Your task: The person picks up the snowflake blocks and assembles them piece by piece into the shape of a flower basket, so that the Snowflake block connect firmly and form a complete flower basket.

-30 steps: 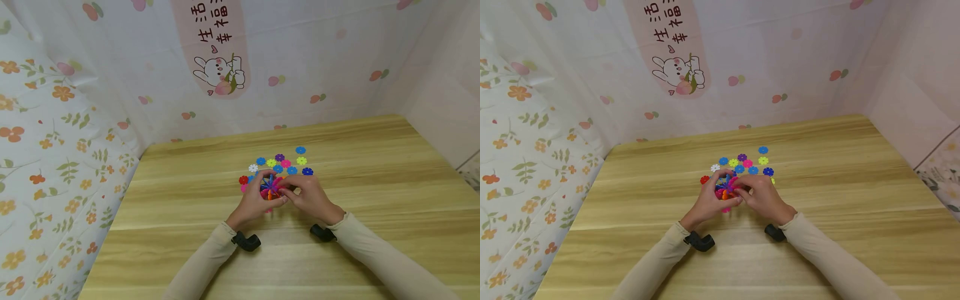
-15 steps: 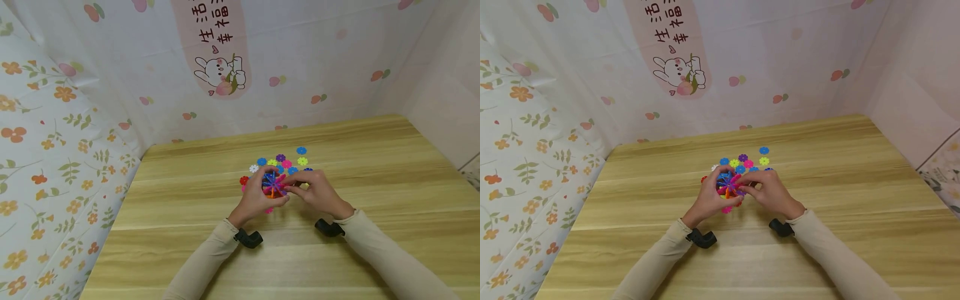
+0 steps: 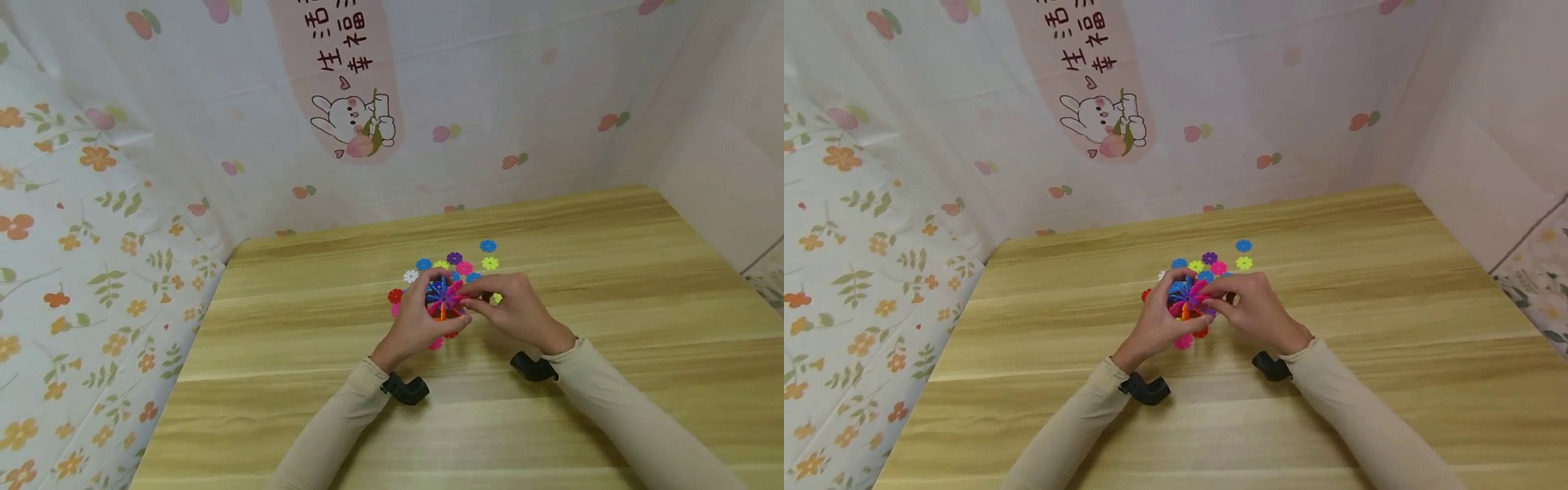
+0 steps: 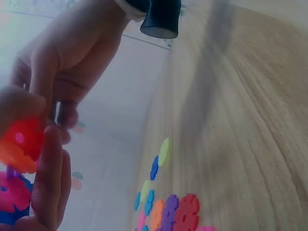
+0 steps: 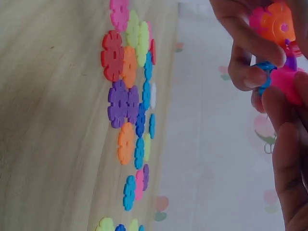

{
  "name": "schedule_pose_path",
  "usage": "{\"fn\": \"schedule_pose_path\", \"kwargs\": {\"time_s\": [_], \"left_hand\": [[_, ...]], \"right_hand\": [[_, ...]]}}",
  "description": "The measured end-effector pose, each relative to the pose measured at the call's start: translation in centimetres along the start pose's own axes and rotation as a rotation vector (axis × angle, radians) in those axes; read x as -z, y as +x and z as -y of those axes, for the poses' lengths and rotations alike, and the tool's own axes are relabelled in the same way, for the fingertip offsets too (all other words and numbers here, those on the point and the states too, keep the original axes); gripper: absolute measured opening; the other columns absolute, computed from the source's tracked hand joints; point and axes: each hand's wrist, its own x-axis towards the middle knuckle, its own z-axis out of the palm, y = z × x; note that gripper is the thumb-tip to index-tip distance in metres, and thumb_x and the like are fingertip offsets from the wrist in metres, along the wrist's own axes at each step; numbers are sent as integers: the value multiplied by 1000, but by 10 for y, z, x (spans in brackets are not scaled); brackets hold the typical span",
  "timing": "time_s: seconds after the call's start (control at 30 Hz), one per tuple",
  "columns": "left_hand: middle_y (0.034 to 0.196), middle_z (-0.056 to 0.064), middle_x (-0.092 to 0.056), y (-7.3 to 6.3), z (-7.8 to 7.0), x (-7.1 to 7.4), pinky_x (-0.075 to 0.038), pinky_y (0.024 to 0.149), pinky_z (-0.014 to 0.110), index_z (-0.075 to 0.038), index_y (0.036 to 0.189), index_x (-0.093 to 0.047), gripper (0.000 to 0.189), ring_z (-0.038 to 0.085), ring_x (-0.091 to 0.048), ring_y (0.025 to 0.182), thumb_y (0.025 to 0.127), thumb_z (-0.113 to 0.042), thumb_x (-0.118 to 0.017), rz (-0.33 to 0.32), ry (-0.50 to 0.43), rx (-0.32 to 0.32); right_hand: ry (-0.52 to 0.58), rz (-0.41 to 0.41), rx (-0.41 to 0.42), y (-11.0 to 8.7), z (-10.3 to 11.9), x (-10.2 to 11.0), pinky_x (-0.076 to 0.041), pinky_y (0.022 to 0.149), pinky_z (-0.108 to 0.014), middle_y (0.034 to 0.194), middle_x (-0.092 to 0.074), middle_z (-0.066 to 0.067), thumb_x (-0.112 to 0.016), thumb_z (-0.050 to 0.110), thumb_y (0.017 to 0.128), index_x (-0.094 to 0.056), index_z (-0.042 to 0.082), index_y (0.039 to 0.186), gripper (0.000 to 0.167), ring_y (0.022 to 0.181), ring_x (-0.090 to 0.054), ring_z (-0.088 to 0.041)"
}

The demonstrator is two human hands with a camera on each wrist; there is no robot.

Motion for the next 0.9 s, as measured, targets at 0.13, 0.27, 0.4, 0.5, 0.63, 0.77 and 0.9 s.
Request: {"fn": "schedule_pose_path", "kwargs": {"time_s": [0.13,0.27,0.4,0.5,0.63,0.77,0.9], "left_hand": [[120,-4,-46,-1,0,0,-51,77,30,-25,128,-43,63,15,-48,105,76,-29,-78,8,-56,78],[122,-1,-44,-2,2,2,-51,79,33,-27,128,-43,59,18,-51,105,79,-27,-76,28,-189,176],[119,6,-45,-1,2,4,-51,81,36,-26,128,-45,54,24,-56,102,82,-27,-73,73,-342,216],[116,11,-44,1,1,4,-51,82,36,-18,129,-45,51,27,-55,103,84,-23,-70,86,-466,215],[114,14,-42,2,0,4,-51,82,34,-8,129,-44,51,28,-53,104,85,-16,-69,71,-600,205],[115,14,-43,1,0,4,-51,82,34,-8,129,-44,51,27,-53,104,85,-12,-68,67,-659,207],[118,14,-44,1,1,4,-50,83,35,-10,130,-44,50,28,-54,104,85,-10,-67,80,-701,202]], "right_hand": [[-40,17,-14,-1,0,0,-49,52,-23,78,-67,5,-77,-3,72,-72,8,88,20,62,-57,-5],[-48,26,-40,0,2,-1,-48,52,-23,76,-65,7,-75,-3,75,-71,8,87,17,60,-53,-4],[18,6,-75,2,5,-2,-47,49,-26,74,-62,9,-71,-2,80,-70,10,87,14,58,-55,-7],[52,-27,-79,4,9,-4,-48,51,-24,72,-62,7,-68,-2,82,-68,10,86,13,57,-57,-10],[39,-101,-60,5,11,-11,-46,54,-20,68,-62,2,-69,-5,80,-67,7,85,13,58,-56,-8],[-22,-181,-43,1,13,-20,-44,54,-17,71,-64,1,-71,-6,78,-67,5,86,14,61,-55,-6],[-34,-242,-12,-3,17,-27,-47,58,-15,74,-65,-1,-69,-10,77,-66,2,85,15,61,-58,-10]]}}
